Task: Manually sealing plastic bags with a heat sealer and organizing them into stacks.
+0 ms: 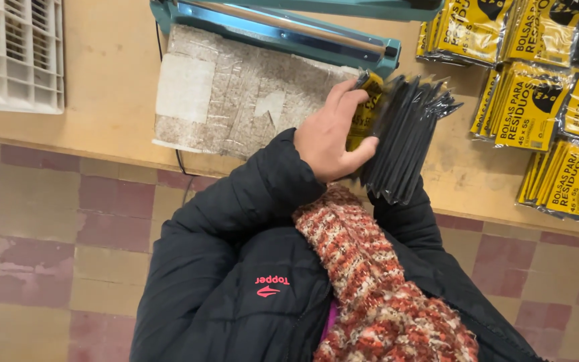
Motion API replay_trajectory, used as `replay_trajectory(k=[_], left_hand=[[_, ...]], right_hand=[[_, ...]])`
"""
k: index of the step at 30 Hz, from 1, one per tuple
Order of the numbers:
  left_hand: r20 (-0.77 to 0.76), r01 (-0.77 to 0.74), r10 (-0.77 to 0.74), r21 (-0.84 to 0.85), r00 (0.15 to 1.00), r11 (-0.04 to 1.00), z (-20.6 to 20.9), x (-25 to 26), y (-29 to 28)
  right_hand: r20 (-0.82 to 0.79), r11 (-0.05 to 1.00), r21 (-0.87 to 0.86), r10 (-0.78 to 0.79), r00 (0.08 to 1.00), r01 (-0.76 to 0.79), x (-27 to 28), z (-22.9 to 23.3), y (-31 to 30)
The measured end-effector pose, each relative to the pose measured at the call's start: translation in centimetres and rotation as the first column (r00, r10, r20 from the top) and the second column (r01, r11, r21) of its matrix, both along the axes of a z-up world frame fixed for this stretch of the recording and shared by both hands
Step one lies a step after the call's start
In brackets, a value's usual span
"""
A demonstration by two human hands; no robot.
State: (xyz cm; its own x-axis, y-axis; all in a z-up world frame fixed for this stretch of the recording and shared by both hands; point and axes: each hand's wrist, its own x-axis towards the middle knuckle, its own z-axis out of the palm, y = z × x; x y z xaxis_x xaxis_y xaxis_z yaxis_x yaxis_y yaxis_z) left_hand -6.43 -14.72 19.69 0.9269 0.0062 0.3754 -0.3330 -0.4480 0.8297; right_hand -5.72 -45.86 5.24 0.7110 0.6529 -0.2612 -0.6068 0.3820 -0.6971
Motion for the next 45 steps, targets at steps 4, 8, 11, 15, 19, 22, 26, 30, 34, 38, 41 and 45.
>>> replay_trajectory(k=[4, 8, 11, 15, 19, 22, 26, 30, 34, 38, 41, 45], left_hand=[[-0.080, 0.011, -0.014, -0.032, 0.997, 0.999, 1.1, 0.1, 0.4], [-0.079, 0.009, -0.003, 0.075, 0.997, 0.997, 1.0, 0.2, -0.1], [-0.065, -0.027, 0.033, 0.083, 0.997, 0.996, 0.9, 0.2, -0.5], [-0.097, -0.023, 0.027, 0.040, 0.995, 0.999, 1.1, 0.3, -0.5], [-0.039, -0.009, 0.011, 0.062, 0.999, 0.998, 0.7, 0.6, -0.4], [0.046, -0.005, 0.000, 0.115, 0.999, 0.993, 0.2, 0.7, -0.5], [-0.043, 0.013, -0.009, 0.093, 0.999, 0.996, 0.7, 0.7, -0.6], [-0.074, -0.002, 0.005, 0.047, 0.997, 0.999, 1.4, 0.6, -0.8], [-0.085, -0.004, 0.008, 0.042, 0.996, 0.999, 1.5, 0.8, -0.7], [0.014, 0.045, -0.046, 0.069, 0.999, 0.997, 1.2, 1.3, -0.7], [0.039, 0.071, -0.076, 0.121, 0.996, 0.990, 0.1, 1.4, -1.3], [-0.026, 0.060, -0.057, 0.134, 0.998, 0.989, 1.1, 1.4, -2.6]], right_hand=[[-0.003, 1.000, 0.012, -0.019, 1.000, 0.019, 0.2, -0.1, 0.4], [-0.004, 0.999, 0.025, -0.034, 0.999, 0.034, 0.5, -0.2, 0.6], [-0.008, 0.999, 0.032, -0.042, 0.999, 0.042, 0.4, -0.1, 0.6], [-0.010, 0.998, 0.042, -0.056, 0.998, 0.056, 0.8, -0.1, 0.7], [-0.010, 0.996, 0.051, -0.069, 0.998, 0.069, 1.1, 0.3, 0.7], [-0.012, 0.995, 0.059, -0.079, 0.997, 0.079, 1.0, 0.5, 0.6], [-0.016, 0.994, 0.068, -0.089, 0.996, 0.090, 2.9, 2.7, 5.1], [-0.018, 0.991, 0.077, -0.106, 0.994, 0.107, 5.0, 4.1, 9.1], [-0.018, 0.988, 0.089, -0.122, 0.992, 0.123, 5.8, 4.0, 9.4], [-0.018, 0.983, 0.102, -0.149, 0.989, 0.150, 6.1, 3.8, 9.0], [-0.020, 0.979, 0.111, -0.170, 0.985, 0.171, 6.2, 3.7, 8.5], [-0.018, 0.971, 0.127, -0.200, 0.980, 0.201, 6.3, 3.5, 7.5]])
